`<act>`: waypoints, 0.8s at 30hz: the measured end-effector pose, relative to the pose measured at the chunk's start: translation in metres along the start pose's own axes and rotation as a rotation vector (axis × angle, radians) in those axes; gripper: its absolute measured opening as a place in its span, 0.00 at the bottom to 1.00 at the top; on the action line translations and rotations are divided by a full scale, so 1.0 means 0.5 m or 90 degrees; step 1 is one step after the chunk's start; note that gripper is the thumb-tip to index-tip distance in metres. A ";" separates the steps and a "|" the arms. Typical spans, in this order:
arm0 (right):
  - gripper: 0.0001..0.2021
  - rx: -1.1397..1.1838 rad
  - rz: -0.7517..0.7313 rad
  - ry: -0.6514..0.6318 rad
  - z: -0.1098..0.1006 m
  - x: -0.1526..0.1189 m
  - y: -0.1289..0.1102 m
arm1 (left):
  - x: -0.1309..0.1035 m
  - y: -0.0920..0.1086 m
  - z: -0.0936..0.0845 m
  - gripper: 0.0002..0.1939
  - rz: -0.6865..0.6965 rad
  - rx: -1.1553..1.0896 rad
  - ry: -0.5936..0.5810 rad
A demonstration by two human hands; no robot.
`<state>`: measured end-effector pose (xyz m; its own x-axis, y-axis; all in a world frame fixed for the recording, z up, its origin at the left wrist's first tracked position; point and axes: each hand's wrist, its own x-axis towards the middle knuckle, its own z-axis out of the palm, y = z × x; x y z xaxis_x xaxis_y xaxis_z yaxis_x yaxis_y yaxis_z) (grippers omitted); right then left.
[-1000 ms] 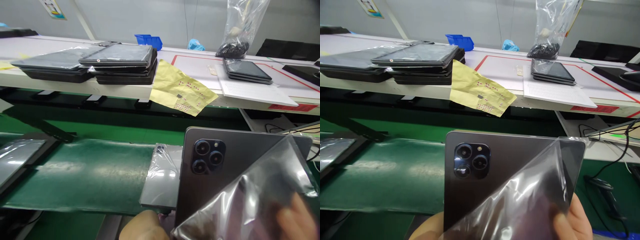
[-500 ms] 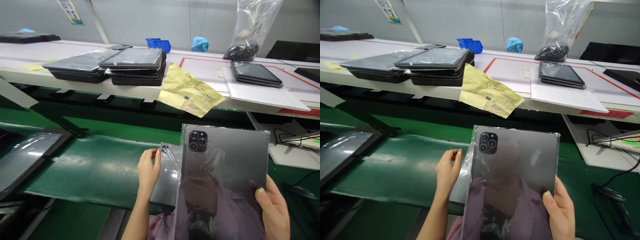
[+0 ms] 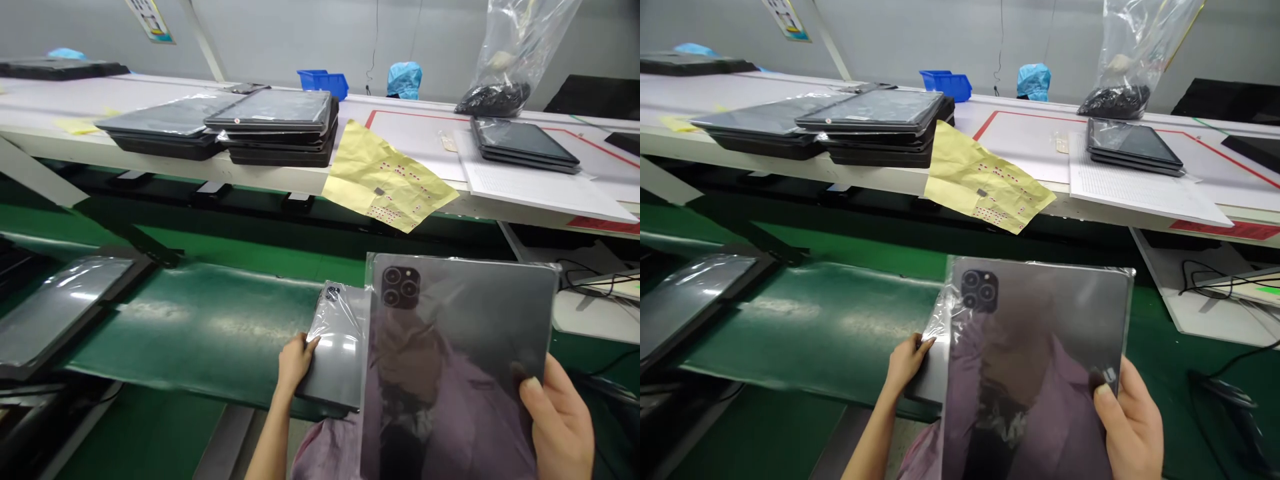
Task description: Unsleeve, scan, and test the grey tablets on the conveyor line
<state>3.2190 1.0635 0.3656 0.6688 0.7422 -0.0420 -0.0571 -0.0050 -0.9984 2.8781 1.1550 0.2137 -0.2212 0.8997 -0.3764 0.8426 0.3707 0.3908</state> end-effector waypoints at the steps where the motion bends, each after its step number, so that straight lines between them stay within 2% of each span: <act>1: 0.38 -0.016 0.030 -0.009 0.005 0.005 -0.005 | -0.004 0.000 -0.011 0.13 0.014 -0.016 0.008; 3: 0.39 -0.051 0.094 -0.030 0.013 0.016 -0.008 | -0.021 0.004 -0.036 0.12 0.071 -0.098 0.026; 6: 0.41 -0.084 0.150 -0.046 0.011 0.035 0.008 | -0.064 0.026 -0.079 0.16 0.145 -0.279 0.039; 9: 0.41 -0.088 0.159 -0.049 0.000 0.050 0.037 | -0.116 0.061 -0.123 0.21 0.117 -0.444 0.023; 11: 0.42 -0.099 0.145 -0.032 -0.005 0.056 0.055 | -0.148 0.088 -0.149 0.30 0.091 -0.565 0.022; 13: 0.43 -0.107 0.133 -0.017 -0.004 0.058 0.067 | -0.176 0.119 -0.165 0.41 0.105 -0.647 0.056; 16: 0.43 -0.076 0.095 -0.018 0.009 0.054 0.070 | -0.210 0.169 -0.169 0.42 0.176 -0.677 0.119; 19: 0.38 -0.051 0.048 -0.061 0.022 0.040 0.051 | -0.238 0.211 -0.153 0.34 0.258 -0.684 0.108; 22: 0.37 -0.014 0.003 -0.149 0.026 0.020 0.019 | -0.263 0.231 -0.136 0.25 0.396 -0.627 0.121; 24: 0.35 0.019 -0.036 -0.144 0.023 0.008 -0.001 | -0.277 0.236 -0.133 0.27 0.495 -0.565 0.175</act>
<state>3.2131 1.0743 0.3662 0.4890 0.8719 0.0270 -0.0481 0.0578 -0.9972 2.9754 1.0893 0.3679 0.0064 0.9316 0.3635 0.1912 -0.3579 0.9140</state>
